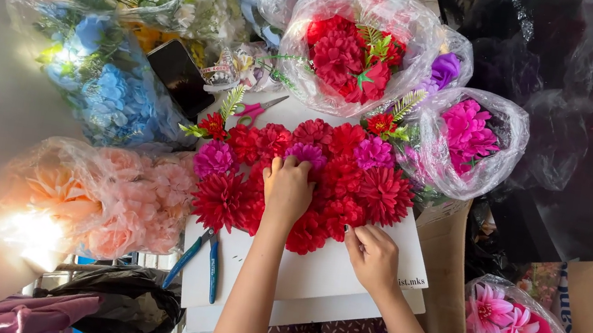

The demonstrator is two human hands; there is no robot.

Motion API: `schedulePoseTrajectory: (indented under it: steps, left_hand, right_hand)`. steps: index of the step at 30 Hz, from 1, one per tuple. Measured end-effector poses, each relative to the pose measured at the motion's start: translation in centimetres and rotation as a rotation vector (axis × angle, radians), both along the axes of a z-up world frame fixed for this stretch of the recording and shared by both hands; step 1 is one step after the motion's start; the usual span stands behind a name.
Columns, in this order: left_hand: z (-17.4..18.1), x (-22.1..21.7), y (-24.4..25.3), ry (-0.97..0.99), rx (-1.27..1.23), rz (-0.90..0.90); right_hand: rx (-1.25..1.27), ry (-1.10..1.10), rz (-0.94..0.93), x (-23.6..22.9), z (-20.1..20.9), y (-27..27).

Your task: The person arranges red and pink artificial flowers on a white rectangular board. They use their hands to position and adjust the flowers to create a dense floral display. A pair of pliers is visible on the board but is not used during the clip.

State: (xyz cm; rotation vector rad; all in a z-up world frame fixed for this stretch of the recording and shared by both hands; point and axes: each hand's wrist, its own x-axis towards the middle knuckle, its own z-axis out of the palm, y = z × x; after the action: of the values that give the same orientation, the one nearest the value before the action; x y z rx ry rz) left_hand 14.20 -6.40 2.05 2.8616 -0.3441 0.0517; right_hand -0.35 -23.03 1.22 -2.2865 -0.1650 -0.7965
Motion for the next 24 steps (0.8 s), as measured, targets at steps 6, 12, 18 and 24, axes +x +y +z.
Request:
schedulePoseTrajectory:
  steps: [6,12,18,24]
  left_hand:
    - [-2.8,0.5,0.9,0.100,0.112,-0.046]
    - [-3.8,1.0,0.8,0.053,0.129,-0.012]
    - [-2.2,1.6,1.5,0.192,0.018,-0.053]
    - [0.2,1.2,2.9,0.325,-0.344,-0.026]
  right_hand:
    - [0.003,-0.012,0.017,0.0,0.2,0.0]
    - [0.010,-0.011,0.021,0.1,0.6,0.2]
    - [0.001,-0.006,0.024,0.1,0.9,0.1]
    - [0.027,-0.016,0.030,0.1,1.1,0.0]
